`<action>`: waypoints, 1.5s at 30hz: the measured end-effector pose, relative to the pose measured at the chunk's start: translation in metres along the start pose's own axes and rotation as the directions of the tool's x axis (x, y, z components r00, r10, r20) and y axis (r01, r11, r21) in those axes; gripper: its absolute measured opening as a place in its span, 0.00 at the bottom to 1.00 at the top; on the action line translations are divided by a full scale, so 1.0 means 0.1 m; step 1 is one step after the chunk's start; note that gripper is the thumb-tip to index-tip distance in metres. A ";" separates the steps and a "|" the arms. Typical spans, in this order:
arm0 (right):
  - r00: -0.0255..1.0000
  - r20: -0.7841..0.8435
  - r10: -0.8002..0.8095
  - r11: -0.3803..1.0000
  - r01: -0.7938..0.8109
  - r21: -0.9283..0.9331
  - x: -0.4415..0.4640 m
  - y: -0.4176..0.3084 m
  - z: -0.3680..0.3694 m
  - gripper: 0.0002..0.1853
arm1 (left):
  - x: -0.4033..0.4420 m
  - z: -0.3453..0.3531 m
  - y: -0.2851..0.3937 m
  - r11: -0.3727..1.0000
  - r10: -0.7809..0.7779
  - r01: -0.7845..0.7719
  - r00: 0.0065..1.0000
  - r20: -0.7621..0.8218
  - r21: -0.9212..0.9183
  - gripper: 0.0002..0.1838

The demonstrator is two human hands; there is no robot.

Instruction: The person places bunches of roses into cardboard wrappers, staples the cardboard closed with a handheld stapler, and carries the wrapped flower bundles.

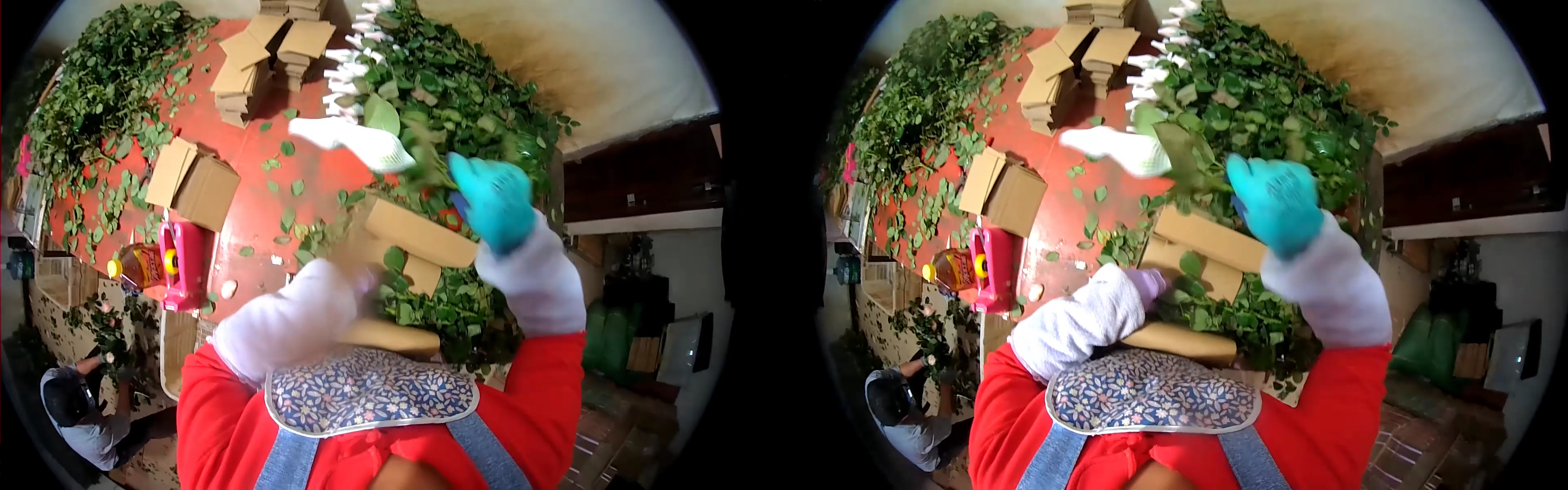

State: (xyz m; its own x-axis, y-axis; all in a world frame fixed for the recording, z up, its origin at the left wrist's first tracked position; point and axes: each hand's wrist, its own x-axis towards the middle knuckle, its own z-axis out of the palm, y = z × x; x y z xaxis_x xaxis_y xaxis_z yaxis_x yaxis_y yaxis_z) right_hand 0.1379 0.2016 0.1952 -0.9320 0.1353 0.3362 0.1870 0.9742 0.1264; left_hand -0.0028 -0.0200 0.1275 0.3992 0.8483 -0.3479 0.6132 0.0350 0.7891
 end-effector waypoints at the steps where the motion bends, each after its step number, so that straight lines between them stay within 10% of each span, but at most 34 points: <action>1: 0.994 0.066 0.083 0.990 -0.075 -0.118 -0.07 -0.23 -0.25 0.15 | 0.03 0.01 -0.01 1.000 0.005 -0.005 1.000 0.006 0.004 0.41; 6: 0.930 0.360 0.078 0.995 -0.098 0.037 -0.86 -0.68 -0.29 0.21 | 0.16 0.03 -0.05 1.000 0.006 -0.007 1.000 0.030 0.029 0.40; 8: 0.671 0.730 0.132 0.962 -0.263 0.068 -1.11 -0.67 -0.01 0.21 | 0.17 0.05 -0.10 0.998 -0.007 0.005 0.999 0.032 0.055 0.40; 12: 0.436 0.869 0.232 0.933 -0.353 -0.072 -1.75 -0.61 0.68 0.12 | 0.22 0.11 -0.18 0.992 -0.043 0.038 0.998 0.042 0.122 0.40; 24: 0.498 0.857 0.130 0.929 -0.363 0.070 -1.91 -0.54 0.51 0.13 | 0.45 0.19 -0.25 0.998 -0.019 0.014 0.995 0.099 0.056 0.39; 26: 0.845 0.520 0.122 0.889 -0.326 0.321 -1.87 -0.46 0.21 0.17 | 0.42 0.13 -0.16 0.996 0.056 -0.047 0.992 0.116 -0.075 0.39; 28: 0.780 0.577 0.241 0.739 -0.533 0.412 -1.63 -0.41 -0.20 0.20 | 0.39 0.07 -0.09 0.975 0.131 -0.106 0.984 0.121 -0.195 0.39; 36: 0.690 0.722 0.057 0.931 -0.299 0.212 -0.87 -0.60 -0.22 0.13 | 0.39 0.08 -0.16 0.999 0.045 -0.044 0.997 0.056 -0.027 0.39; 41: 0.648 0.683 0.337 0.941 -0.210 -0.265 -1.57 -0.83 0.97 0.15 | 0.35 0.26 -0.29 0.977 -0.078 0.073 0.997 0.015 0.202 0.39; 45: 0.679 0.647 0.345 0.938 -0.229 -0.260 -1.86 -0.70 1.32 0.16 | 0.47 0.36 -0.40 0.939 -0.116 0.116 0.993 -0.020 0.325 0.39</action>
State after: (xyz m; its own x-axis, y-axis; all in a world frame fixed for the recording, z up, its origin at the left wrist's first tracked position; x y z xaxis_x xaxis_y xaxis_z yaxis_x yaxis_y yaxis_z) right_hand 0.2573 0.1317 0.0006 -0.7696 0.5452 -0.3323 0.4696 0.8359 0.2840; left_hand 0.0163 -0.0008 0.0610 0.3116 0.8489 -0.4269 0.8433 -0.0400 0.5360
